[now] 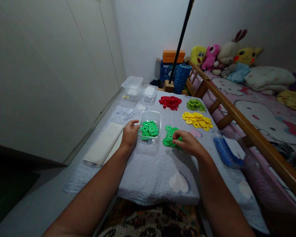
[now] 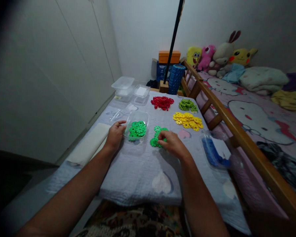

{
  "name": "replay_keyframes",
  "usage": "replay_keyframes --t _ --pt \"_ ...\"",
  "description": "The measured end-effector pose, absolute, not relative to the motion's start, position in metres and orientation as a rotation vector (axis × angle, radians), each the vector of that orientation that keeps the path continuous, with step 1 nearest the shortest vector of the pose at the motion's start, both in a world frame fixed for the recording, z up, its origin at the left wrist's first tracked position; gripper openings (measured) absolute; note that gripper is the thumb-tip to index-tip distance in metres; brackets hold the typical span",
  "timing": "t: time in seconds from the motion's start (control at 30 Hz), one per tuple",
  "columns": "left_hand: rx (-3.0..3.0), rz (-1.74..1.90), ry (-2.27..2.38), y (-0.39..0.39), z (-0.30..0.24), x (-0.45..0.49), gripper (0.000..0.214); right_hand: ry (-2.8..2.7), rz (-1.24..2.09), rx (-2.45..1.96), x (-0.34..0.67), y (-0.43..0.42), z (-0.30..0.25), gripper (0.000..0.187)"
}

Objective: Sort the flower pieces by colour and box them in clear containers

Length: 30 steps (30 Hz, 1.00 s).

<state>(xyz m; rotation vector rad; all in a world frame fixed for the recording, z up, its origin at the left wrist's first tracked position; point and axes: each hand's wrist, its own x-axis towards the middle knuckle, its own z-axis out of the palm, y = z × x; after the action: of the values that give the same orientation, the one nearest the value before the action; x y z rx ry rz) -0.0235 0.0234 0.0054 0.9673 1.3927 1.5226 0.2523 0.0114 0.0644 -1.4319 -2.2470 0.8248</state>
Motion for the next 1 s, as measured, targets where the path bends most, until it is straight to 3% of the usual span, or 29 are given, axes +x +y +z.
replay_keyframes --t 0.23,0.63,1.0 --pt "0.981 1.525 1.392 0.025 0.002 -0.024 0.039 -1.961 0.665 -1.319 0.213 0.023 0.082 0.001" --pt "0.980 1.526 1.379 0.025 0.004 -0.024 0.040 -2.233 0.438 -1.477 0.144 0.048 0.068 0.014" --pt "0.955 1.520 1.370 0.025 0.002 -0.024 0.041 -2.056 0.423 -1.459 0.192 0.058 0.064 0.020"
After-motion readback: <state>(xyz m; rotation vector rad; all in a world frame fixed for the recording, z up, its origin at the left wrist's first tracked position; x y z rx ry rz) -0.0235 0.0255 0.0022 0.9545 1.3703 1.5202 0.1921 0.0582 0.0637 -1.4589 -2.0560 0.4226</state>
